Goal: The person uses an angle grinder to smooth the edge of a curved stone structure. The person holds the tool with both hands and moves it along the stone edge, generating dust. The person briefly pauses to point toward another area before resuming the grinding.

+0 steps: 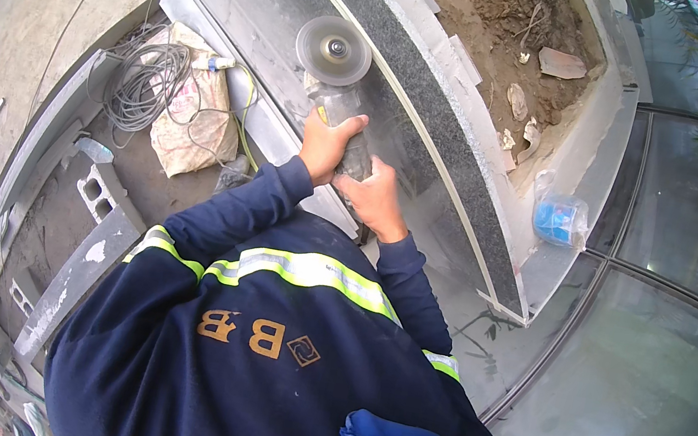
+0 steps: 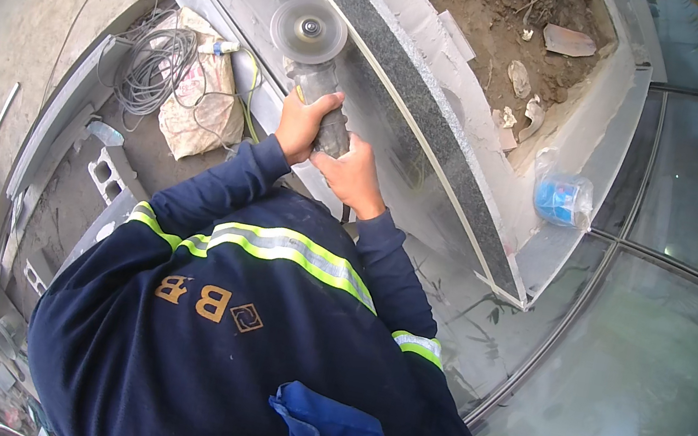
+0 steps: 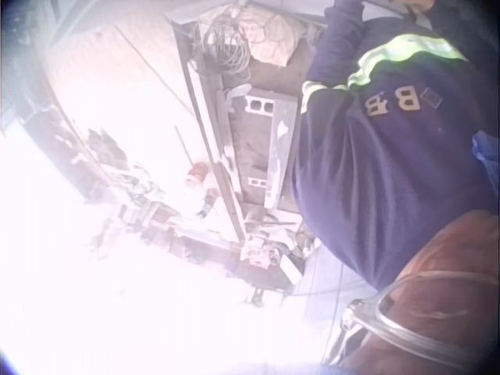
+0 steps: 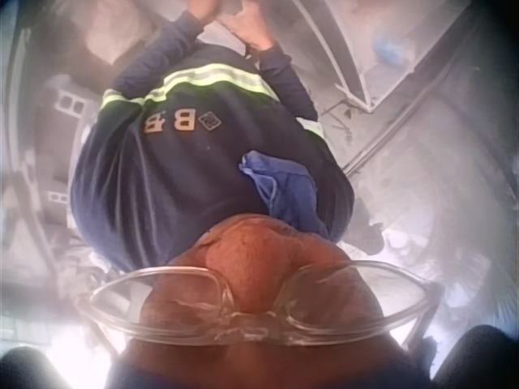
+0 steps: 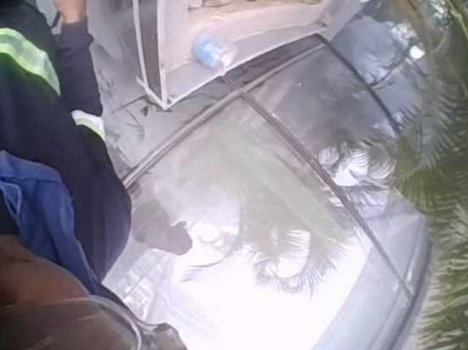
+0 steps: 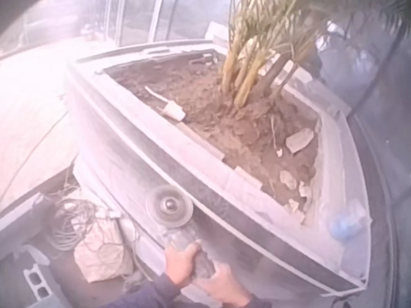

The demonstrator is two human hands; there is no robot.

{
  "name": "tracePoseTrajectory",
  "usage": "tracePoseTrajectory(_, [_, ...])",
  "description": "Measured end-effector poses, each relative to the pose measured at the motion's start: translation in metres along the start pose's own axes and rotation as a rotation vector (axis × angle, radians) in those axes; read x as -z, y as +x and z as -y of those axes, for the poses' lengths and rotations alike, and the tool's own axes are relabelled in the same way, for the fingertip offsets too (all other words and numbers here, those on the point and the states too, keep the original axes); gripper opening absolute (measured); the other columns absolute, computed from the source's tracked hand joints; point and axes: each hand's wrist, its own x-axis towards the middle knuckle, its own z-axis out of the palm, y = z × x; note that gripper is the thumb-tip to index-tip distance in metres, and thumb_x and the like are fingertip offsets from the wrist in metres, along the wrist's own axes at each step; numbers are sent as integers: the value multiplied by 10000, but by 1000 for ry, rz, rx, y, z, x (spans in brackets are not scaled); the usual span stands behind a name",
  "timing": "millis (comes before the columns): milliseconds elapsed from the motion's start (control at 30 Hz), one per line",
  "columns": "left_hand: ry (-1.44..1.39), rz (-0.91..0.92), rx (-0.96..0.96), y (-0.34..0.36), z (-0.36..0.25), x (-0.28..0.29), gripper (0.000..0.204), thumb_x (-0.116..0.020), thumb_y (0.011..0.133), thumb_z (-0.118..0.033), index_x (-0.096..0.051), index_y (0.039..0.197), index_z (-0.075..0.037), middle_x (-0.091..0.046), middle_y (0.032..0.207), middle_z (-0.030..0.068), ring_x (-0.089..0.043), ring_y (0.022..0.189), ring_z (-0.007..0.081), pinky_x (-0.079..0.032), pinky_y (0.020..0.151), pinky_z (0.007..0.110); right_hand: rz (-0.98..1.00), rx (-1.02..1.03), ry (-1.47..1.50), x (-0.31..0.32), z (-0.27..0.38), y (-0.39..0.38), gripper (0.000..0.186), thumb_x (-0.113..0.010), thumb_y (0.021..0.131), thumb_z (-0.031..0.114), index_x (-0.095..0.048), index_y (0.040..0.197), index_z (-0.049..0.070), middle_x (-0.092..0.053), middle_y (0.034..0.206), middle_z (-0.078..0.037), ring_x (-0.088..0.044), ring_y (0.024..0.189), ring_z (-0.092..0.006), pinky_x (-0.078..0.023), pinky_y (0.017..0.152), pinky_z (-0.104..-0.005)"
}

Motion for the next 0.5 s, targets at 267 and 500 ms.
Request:
tracePoseTrajectory(267, [6,24,4,2,-3,-3,398,-801,856,-88,-582,1175,4,-676,984,86,-663,796,176,-559,723,350,-25,1,-8,1,2,3,306,-820,804,144,-675,993,-49,-722,834,-73,-653,744,-117,-534,679,-327])
tracePoseTrajectory(500, [-11,38,5,-2,0,-5,403,-795,861,-80,-577,1190,0,-674,994,86,-664,798,176,-564,719,356,-35,12,-102,4,0,-4,334,-806,809,122,-668,1042,-75,-731,897,-81,-640,822,-114,-535,739,-322])
